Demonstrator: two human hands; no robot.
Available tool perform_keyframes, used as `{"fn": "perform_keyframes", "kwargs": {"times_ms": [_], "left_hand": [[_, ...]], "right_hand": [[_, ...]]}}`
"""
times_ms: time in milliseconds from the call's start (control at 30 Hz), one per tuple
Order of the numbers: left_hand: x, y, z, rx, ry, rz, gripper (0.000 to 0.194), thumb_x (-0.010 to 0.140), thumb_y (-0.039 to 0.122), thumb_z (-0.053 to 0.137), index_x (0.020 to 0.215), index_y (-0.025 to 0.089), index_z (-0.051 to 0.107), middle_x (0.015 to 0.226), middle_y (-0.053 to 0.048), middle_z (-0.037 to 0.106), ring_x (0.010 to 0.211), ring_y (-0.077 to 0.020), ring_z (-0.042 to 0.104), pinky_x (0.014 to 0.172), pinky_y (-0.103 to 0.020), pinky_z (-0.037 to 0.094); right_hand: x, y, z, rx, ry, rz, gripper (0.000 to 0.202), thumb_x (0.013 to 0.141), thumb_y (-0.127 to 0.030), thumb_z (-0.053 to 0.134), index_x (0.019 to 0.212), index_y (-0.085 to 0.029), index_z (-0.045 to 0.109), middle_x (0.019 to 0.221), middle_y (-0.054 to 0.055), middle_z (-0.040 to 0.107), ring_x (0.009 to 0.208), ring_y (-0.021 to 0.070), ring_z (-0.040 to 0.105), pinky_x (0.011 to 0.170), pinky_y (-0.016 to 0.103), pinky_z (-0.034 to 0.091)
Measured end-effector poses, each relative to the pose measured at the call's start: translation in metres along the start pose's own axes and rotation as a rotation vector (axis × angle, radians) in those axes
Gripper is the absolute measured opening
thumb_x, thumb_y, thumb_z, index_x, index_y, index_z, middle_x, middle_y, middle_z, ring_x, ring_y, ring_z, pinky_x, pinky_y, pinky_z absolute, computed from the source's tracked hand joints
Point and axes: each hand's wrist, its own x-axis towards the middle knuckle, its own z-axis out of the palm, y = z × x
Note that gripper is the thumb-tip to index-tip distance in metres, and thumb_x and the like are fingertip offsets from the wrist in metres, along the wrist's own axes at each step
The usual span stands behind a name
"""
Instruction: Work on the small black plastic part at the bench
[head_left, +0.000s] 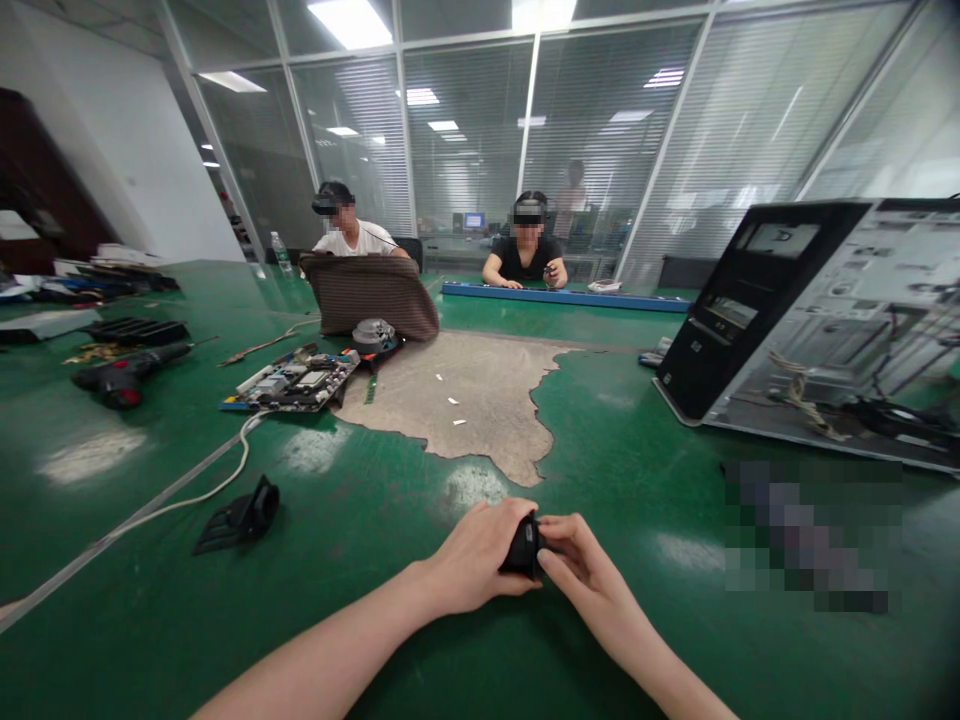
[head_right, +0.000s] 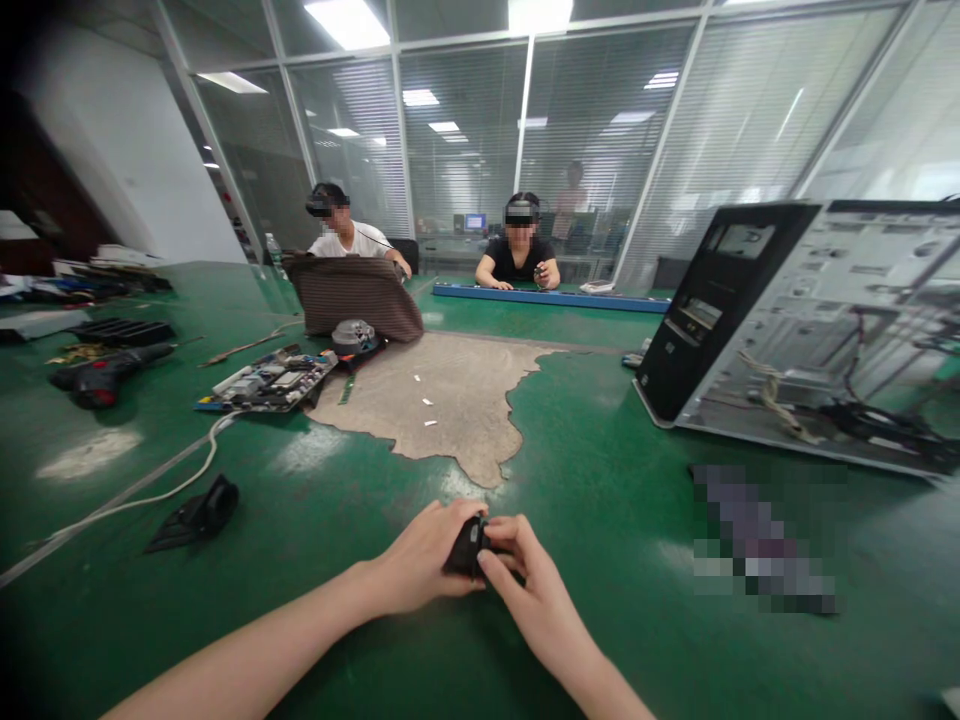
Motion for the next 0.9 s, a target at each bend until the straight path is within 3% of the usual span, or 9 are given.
{"fn": "perform_keyframes", "kwargs": {"times_ms": [200, 300, 500, 700, 900], "left_hand": [[-0.0001, 0.0004, 0.0003, 0.006, 0.010, 0.006, 0.069, 0.064, 0.031, 0.067, 0.118, 0.021, 0.027, 0.112, -0.007, 0.049, 0.096, -0.0248, 0.050, 0.079, -0.036, 0.038], [0.0000, 0.0005, -0.0005, 0.006, 0.006, 0.006, 0.068, 0.064, 0.032, 0.066, 0.118, 0.021, 0.027, 0.113, -0.007, 0.049, 0.096, -0.0245, 0.051, 0.079, -0.036, 0.038], [-0.0001, 0.0006, -0.0010, 0.013, 0.003, 0.001, 0.071, 0.061, 0.033, 0.069, 0.118, 0.021, 0.027, 0.114, -0.006, 0.049, 0.097, -0.0244, 0.051, 0.079, -0.036, 0.038], [-0.0002, 0.0008, -0.0010, 0.005, -0.005, 0.009, 0.073, 0.061, 0.035, 0.069, 0.119, 0.021, 0.027, 0.114, -0.007, 0.048, 0.099, -0.0248, 0.050, 0.080, -0.036, 0.037], [-0.0007, 0.0007, -0.0016, 0.009, -0.014, 0.013, 0.070, 0.064, 0.032, 0.067, 0.120, 0.021, 0.026, 0.115, -0.008, 0.048, 0.099, -0.0253, 0.049, 0.080, -0.036, 0.036]], "right_hand": [[0.0010, -0.0043, 0.0004, -0.010, -0.050, 0.039, 0.022, 0.083, -0.025, 0.046, 0.105, -0.025, 0.042, 0.101, 0.005, 0.051, 0.097, 0.0172, 0.053, 0.084, 0.033, 0.045], [-0.0004, -0.0061, -0.0010, -0.031, -0.078, 0.008, 0.021, 0.081, -0.024, 0.048, 0.102, -0.025, 0.044, 0.103, 0.005, 0.049, 0.100, 0.0178, 0.051, 0.085, 0.033, 0.045], [0.0016, 0.0006, -0.0009, -0.028, -0.006, -0.011, 0.013, 0.081, -0.032, 0.048, 0.091, -0.024, 0.049, 0.097, 0.004, 0.049, 0.095, 0.0183, 0.052, 0.080, 0.032, 0.047], [0.0037, -0.0022, -0.0006, -0.038, -0.046, 0.038, 0.022, 0.082, -0.032, 0.046, 0.102, -0.022, 0.044, 0.098, 0.006, 0.053, 0.095, 0.0190, 0.054, 0.082, 0.034, 0.046], [0.0011, -0.0043, -0.0013, -0.031, -0.055, -0.016, 0.020, 0.080, -0.031, 0.050, 0.097, -0.022, 0.046, 0.094, 0.004, 0.051, 0.092, 0.0177, 0.053, 0.078, 0.031, 0.047]]}}
